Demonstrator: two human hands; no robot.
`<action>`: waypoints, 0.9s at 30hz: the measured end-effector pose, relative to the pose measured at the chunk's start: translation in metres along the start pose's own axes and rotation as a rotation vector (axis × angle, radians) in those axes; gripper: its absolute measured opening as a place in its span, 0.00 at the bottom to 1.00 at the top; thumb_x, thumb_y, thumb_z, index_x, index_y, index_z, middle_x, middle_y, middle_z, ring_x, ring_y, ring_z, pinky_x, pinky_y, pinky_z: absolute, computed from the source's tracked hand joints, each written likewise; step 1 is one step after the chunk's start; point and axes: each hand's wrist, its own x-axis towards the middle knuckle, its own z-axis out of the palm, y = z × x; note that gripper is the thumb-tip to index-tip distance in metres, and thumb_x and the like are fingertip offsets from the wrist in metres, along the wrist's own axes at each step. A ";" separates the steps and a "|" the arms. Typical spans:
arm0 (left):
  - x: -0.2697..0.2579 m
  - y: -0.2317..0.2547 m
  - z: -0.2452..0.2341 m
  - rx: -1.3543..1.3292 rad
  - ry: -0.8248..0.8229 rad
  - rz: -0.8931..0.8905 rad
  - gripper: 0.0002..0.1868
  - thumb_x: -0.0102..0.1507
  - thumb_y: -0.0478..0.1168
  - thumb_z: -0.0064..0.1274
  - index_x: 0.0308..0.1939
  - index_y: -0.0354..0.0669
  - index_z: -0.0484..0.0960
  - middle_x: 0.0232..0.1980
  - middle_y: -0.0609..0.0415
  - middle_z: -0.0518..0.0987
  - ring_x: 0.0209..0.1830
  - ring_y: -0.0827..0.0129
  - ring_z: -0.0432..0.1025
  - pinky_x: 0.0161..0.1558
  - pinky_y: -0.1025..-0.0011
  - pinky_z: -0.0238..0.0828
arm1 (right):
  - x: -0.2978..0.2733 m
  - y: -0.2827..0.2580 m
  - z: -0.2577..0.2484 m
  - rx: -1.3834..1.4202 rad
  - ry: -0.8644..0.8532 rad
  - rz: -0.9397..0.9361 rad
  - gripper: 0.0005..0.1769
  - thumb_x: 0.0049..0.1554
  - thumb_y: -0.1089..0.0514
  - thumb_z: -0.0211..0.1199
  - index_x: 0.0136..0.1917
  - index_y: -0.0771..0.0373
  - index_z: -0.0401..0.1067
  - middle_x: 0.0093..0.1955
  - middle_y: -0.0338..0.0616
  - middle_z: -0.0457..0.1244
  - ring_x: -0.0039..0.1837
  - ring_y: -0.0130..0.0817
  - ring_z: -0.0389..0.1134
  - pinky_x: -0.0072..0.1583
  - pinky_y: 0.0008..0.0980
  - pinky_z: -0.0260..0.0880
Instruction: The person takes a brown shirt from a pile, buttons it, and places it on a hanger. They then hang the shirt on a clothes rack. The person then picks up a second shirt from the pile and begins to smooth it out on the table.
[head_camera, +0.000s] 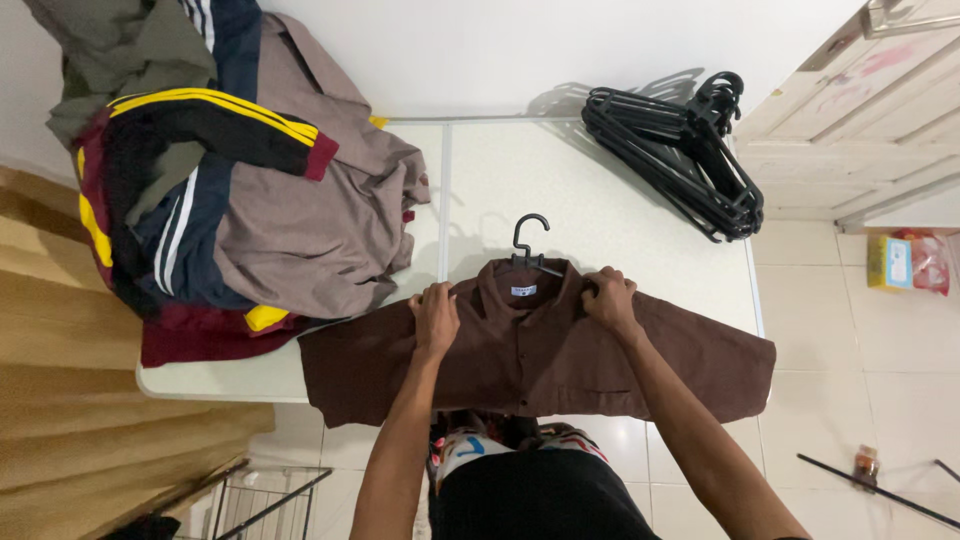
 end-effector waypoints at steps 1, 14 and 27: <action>-0.001 0.000 -0.001 0.000 -0.006 -0.004 0.14 0.67 0.36 0.52 0.57 0.43 0.74 0.49 0.52 0.76 0.54 0.59 0.70 0.61 0.51 0.54 | 0.001 -0.001 -0.003 0.001 -0.012 0.002 0.18 0.47 0.60 0.64 0.52 0.61 0.79 0.54 0.49 0.66 0.63 0.50 0.63 0.66 0.58 0.54; 0.003 0.000 -0.038 -0.241 -0.119 -0.065 0.13 0.64 0.27 0.50 0.52 0.32 0.81 0.50 0.42 0.80 0.53 0.46 0.73 0.54 0.54 0.69 | -0.008 -0.021 -0.045 0.092 -0.089 -0.044 0.21 0.47 0.64 0.63 0.56 0.64 0.77 0.46 0.49 0.72 0.56 0.51 0.69 0.58 0.54 0.63; -0.034 -0.030 -0.094 -0.487 -0.024 -0.139 0.14 0.67 0.38 0.53 0.52 0.32 0.80 0.51 0.39 0.80 0.52 0.43 0.74 0.52 0.56 0.71 | -0.040 -0.072 -0.032 0.015 0.220 -0.303 0.15 0.60 0.69 0.55 0.60 0.67 0.73 0.53 0.51 0.66 0.57 0.50 0.64 0.61 0.52 0.59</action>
